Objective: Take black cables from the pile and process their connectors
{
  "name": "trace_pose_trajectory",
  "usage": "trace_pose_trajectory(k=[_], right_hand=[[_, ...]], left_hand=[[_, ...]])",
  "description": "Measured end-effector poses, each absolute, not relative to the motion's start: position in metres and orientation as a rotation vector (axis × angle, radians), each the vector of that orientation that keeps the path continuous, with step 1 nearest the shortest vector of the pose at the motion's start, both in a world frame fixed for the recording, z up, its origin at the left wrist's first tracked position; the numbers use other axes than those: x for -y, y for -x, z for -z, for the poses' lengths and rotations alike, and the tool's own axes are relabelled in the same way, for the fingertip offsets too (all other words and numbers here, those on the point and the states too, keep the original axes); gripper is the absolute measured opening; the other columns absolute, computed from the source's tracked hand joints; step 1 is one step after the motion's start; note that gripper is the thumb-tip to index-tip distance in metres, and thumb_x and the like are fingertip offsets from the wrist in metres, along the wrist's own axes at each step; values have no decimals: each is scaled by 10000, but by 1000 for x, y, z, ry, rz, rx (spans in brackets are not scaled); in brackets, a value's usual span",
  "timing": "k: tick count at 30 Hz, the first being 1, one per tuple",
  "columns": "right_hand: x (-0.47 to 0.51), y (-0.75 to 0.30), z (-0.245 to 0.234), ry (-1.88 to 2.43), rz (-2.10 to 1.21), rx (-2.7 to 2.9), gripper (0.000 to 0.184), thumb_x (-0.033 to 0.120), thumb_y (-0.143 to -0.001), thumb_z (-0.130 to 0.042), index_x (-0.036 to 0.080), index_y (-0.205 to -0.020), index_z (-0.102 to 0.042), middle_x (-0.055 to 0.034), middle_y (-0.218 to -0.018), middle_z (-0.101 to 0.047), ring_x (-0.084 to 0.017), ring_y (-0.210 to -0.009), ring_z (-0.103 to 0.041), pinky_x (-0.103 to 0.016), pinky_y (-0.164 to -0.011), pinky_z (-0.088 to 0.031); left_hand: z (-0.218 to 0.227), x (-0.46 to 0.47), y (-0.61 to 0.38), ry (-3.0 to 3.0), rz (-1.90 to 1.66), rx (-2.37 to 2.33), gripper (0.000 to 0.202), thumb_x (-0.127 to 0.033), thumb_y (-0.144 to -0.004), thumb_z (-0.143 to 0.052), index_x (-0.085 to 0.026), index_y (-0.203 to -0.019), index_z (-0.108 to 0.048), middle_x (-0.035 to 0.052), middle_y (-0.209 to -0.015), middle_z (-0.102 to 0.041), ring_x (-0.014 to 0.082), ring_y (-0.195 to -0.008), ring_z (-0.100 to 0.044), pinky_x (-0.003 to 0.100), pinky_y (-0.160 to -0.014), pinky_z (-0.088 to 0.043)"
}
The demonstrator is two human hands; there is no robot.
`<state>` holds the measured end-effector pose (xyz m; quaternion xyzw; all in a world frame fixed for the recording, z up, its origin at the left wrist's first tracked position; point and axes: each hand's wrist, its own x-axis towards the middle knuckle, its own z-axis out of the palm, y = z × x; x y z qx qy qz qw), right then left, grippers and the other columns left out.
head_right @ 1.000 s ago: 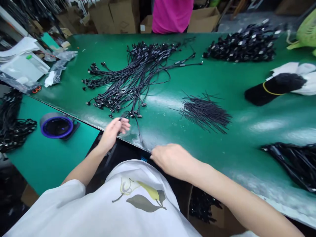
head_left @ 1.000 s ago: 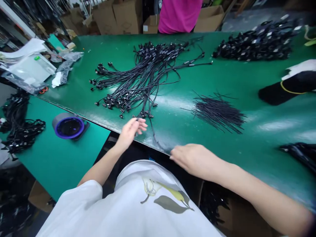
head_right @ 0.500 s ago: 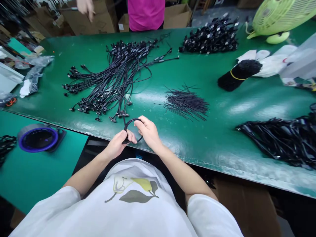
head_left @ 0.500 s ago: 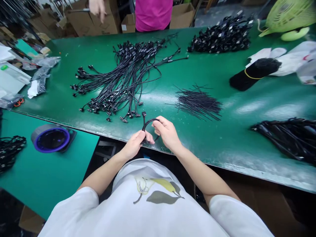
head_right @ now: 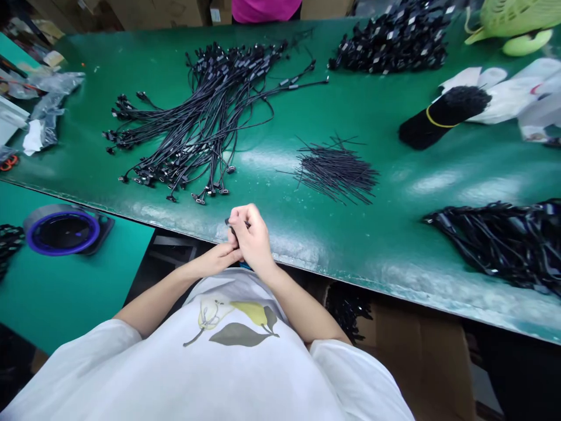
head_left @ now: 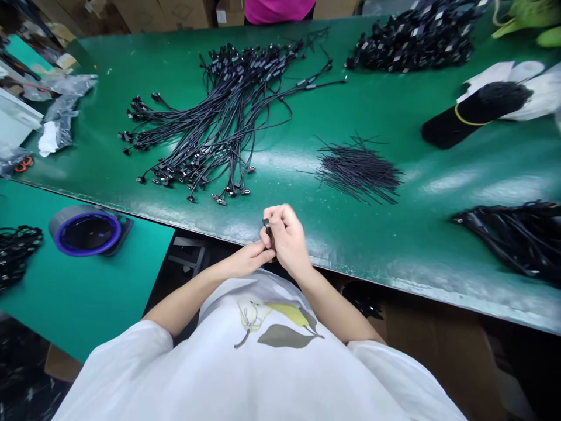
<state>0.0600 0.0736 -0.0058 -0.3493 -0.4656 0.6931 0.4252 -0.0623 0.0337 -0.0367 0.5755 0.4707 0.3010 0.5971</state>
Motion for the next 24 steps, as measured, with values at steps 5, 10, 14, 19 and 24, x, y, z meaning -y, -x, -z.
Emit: trace_pose_trajectory(k=[5,10,14,19,24], right_hand=[[-84,-62,0,746,-1925,904,536,750,-787,-515,238,-935,-457,69,-747,-364,-4,-421,-207,-169,-372,-112],[-95,-70,-9,656,-2117,839,591,786,-754,-516,209,-875,-479,80,-688,-337,-1,-423,-158,-155,-357,-93],[-99,-74,-9,606,-2199,799,605,797,-751,-502,195,-810,-478,85,-651,-304,0,-422,-127,-147,-350,-92],[-101,-70,-3,617,-2167,780,612,804,-744,-502,194,-773,-465,89,-627,-287,-2,-415,-118,-147,-346,-85],[-110,-73,9,695,-2020,873,571,769,-787,-493,199,-825,-488,62,-684,-403,-23,-436,-318,-162,-382,-286]], left_hand=[[34,-28,55,-1007,-721,-851,480,-623,-815,-588,-147,-865,-625,55,-799,-605,183,-814,-566,362,-866,-467],[22,-24,47,-455,-661,-598,421,-541,-875,-556,-122,-896,-589,-29,-648,-457,98,-568,-455,364,-770,-498],[14,-23,46,-284,-611,-545,349,-443,-858,-596,-95,-882,-619,-11,-658,-465,106,-584,-475,349,-741,-501],[10,-21,37,-251,-720,-658,302,-380,-791,-714,-111,-843,-587,4,-725,-506,130,-675,-568,336,-750,-519],[7,-24,35,-215,-824,-699,211,-300,-839,-662,-125,-809,-549,-71,-591,-353,50,-485,-394,194,-520,-409]])
